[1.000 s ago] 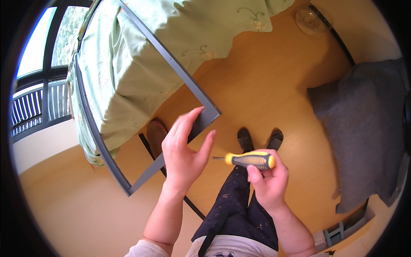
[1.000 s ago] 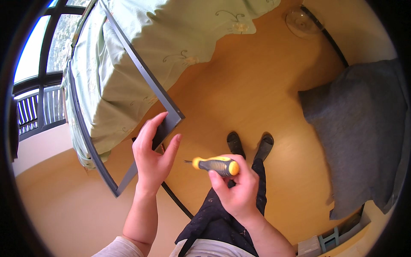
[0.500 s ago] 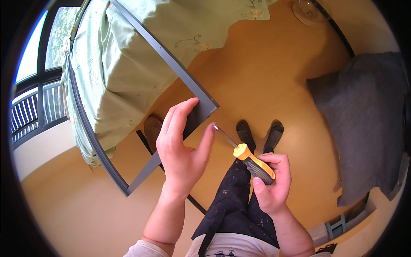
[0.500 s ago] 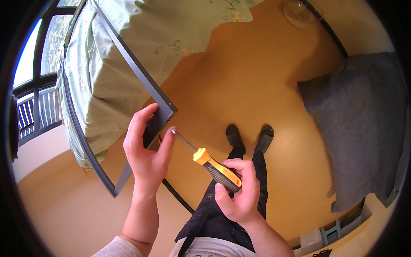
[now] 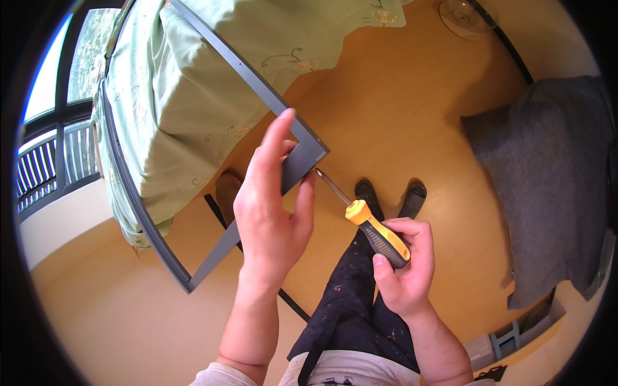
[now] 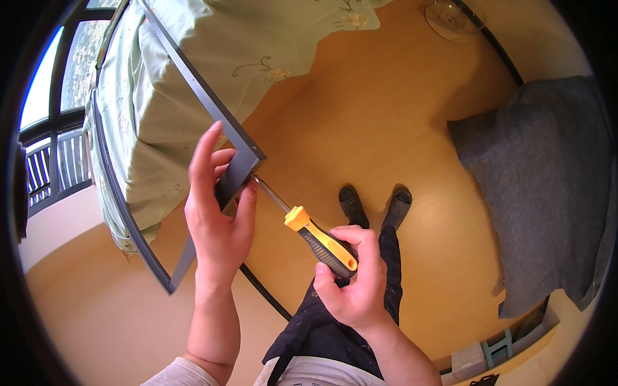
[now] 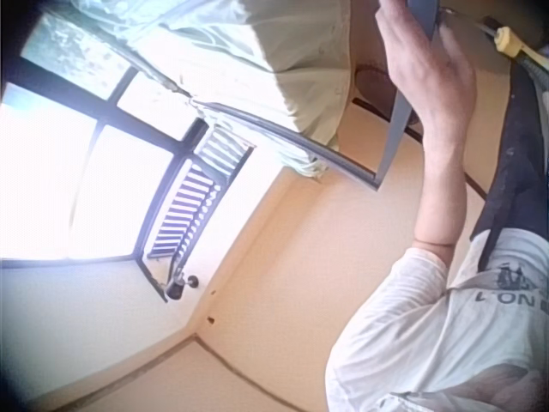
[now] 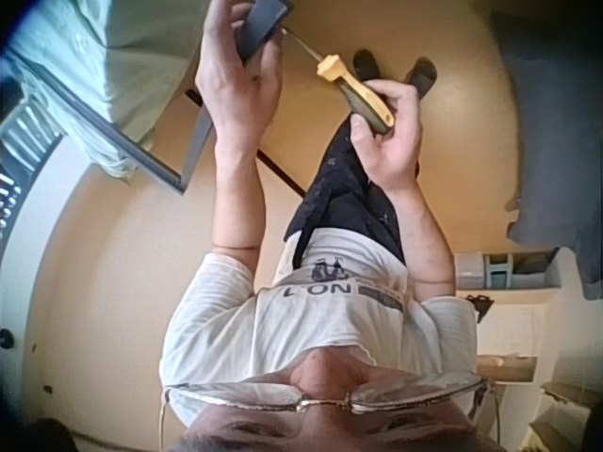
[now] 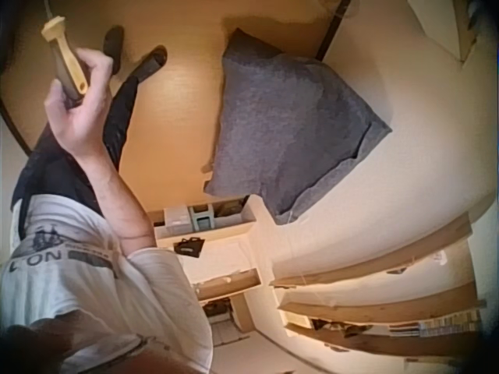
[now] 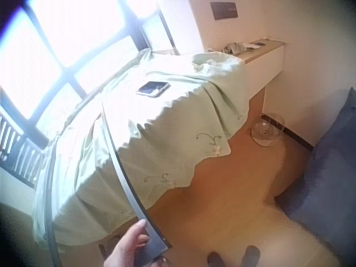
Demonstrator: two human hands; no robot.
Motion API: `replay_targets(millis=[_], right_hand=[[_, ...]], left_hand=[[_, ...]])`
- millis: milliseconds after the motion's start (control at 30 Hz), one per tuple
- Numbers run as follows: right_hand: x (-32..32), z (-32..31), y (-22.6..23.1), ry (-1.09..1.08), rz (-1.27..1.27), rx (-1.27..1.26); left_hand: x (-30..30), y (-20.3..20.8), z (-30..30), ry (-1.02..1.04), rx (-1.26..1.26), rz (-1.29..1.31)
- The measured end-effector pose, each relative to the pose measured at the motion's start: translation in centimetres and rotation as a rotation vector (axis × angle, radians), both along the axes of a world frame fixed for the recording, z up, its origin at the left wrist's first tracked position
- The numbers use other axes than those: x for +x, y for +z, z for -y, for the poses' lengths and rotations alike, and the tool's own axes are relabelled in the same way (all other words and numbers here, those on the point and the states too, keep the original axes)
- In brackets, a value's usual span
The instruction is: The person disassembles and reassembles a large rectangular frame using a screwdriver. The person unscrews fasteners, separates the frame segments, and then aligns and screws the segments back together.
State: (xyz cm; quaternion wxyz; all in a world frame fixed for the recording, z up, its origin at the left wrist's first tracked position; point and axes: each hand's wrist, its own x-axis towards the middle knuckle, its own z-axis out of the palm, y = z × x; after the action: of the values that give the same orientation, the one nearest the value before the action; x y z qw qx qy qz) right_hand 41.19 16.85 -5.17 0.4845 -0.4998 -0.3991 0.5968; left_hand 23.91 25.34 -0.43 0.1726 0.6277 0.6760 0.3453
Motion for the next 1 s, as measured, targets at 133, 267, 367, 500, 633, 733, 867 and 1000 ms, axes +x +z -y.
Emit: replay_targets(millis=[133,267,367,500,633,733,867,1000], right_hand=[[0.0,-0.1,-0.1,0.002,0.032,0.040],[-0.2,0.0,-0.3,-0.002,0.065,0.086],[-0.2,0.0,-0.3,0.002,0.067,0.094],[-0.1,-0.1,-0.5,0.012,0.134,0.138],[0.2,-0.4,-1.0,0.036,0.472,0.409],[0.9,-0.1,-0.3,0.074,0.564,0.429],[1.2,-0.4,1.8,0.171,-0.674,-0.596],[0.1,-0.7,2.1,0.088,-0.320,-0.356]], left_hand=[[-0.5,0.8,-0.6,-0.232,-0.174,-0.253],[-0.7,0.7,-0.8,-0.253,-0.154,-0.243],[-0.7,0.7,-0.9,-0.258,-0.163,-0.236],[-0.6,0.6,-0.9,-0.257,-0.159,-0.211],[-0.6,0.6,-1.0,-0.257,-0.153,-0.211],[-0.7,0.7,-1.0,-0.261,-0.153,-0.215],[-0.9,0.8,-1.0,-0.255,-0.163,-0.205],[-0.5,1.1,-1.0,-0.238,-0.190,-0.199]])
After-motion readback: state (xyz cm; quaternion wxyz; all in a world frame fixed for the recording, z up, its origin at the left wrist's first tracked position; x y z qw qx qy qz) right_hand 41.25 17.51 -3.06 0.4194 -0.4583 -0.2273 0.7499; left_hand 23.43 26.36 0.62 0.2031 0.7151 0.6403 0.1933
